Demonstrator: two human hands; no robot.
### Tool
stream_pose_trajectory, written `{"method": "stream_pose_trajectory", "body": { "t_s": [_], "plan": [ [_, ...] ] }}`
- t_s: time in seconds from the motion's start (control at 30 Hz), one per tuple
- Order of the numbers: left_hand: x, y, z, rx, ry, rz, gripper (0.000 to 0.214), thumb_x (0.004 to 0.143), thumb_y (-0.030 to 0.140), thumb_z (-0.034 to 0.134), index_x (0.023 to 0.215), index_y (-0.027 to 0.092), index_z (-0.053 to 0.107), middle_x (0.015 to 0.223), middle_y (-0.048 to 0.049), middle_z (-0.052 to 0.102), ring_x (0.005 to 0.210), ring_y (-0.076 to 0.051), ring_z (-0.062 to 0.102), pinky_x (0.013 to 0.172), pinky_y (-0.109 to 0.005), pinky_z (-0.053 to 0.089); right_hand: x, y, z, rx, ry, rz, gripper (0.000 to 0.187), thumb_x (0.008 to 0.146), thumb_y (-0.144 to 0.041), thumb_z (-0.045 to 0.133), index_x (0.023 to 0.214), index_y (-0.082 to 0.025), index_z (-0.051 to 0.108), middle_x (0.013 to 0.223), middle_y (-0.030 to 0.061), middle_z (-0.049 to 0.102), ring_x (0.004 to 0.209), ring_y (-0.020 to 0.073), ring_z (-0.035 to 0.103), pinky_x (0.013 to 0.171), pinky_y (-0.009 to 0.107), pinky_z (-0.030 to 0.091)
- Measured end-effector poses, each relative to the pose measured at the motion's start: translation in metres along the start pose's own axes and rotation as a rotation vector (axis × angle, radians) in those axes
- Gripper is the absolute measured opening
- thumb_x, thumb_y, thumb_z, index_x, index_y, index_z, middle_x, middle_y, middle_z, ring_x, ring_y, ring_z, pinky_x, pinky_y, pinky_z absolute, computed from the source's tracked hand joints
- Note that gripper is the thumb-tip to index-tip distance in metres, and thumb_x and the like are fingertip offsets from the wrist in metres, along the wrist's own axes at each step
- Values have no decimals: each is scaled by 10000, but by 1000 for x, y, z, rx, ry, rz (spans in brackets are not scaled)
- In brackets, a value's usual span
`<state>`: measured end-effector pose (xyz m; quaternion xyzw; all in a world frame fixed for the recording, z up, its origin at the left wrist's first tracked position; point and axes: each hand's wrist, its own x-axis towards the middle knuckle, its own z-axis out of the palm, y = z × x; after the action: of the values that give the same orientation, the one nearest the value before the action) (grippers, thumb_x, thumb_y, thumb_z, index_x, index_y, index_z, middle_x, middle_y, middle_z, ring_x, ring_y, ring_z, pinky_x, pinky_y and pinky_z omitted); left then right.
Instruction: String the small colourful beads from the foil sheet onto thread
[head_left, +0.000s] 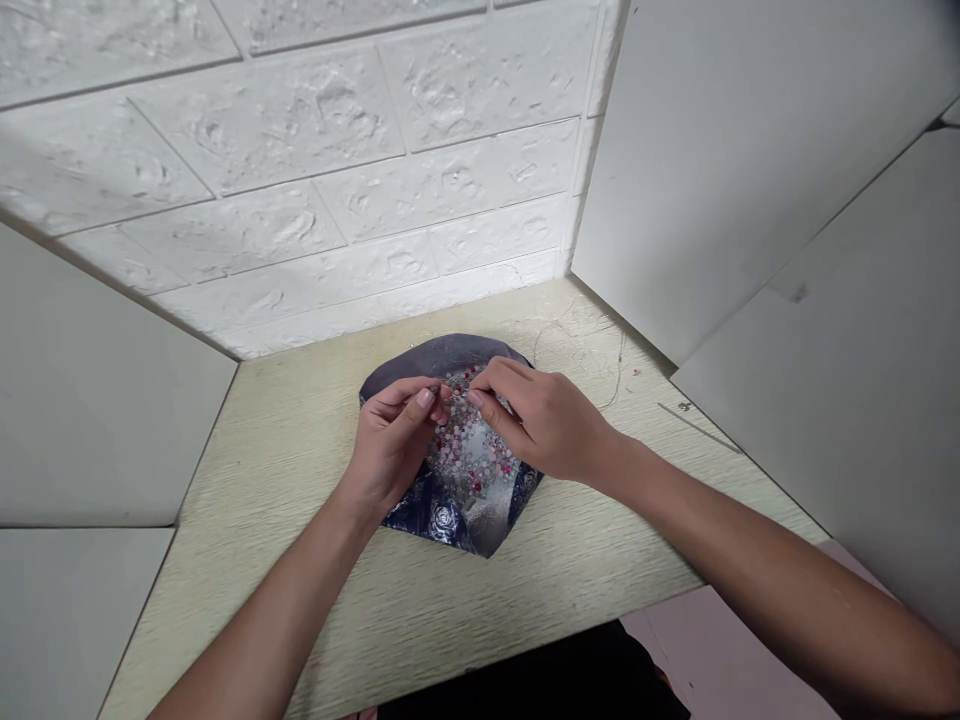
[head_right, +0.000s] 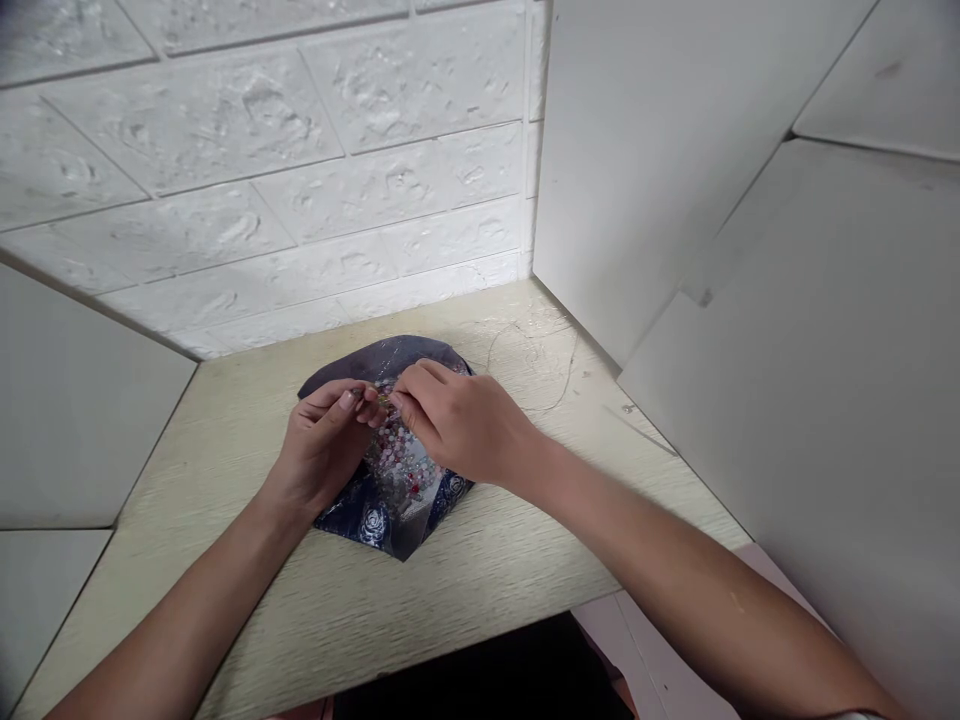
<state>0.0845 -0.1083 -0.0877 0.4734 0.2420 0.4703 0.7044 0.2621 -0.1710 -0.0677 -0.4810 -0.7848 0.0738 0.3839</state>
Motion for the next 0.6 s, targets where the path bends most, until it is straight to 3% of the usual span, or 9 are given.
{"method": "stream_pose_trajectory", "body": {
  "t_s": [0.2,0.43,0.6],
  "plan": [
    [0,0,-2,-10,-14,1,129,727,242,783,834,176,754,746,-13,683,632,-58,533,639,-186,477,-1,1,2,-12,-10,7,252,988,-272,346,944,-149,561,816,20,639,621,88,515,546,227,354],
    [-3,-3,0,112,-17,14,126,671,228,817,781,208,759,725,4,649,639,-72,540,635,-195,458,-1,-1,1,22,115,-84,229,971,-237,390,891,-143,583,761,18,649,604,81,522,525,216,357],
    [-3,-3,2,130,-24,3,128,652,215,826,764,214,764,759,1,657,679,-75,553,646,-184,454,-1,-2,1,25,120,-96,233,967,-236,405,878,-137,596,731,12,645,589,77,518,511,211,357]
  ]
}}
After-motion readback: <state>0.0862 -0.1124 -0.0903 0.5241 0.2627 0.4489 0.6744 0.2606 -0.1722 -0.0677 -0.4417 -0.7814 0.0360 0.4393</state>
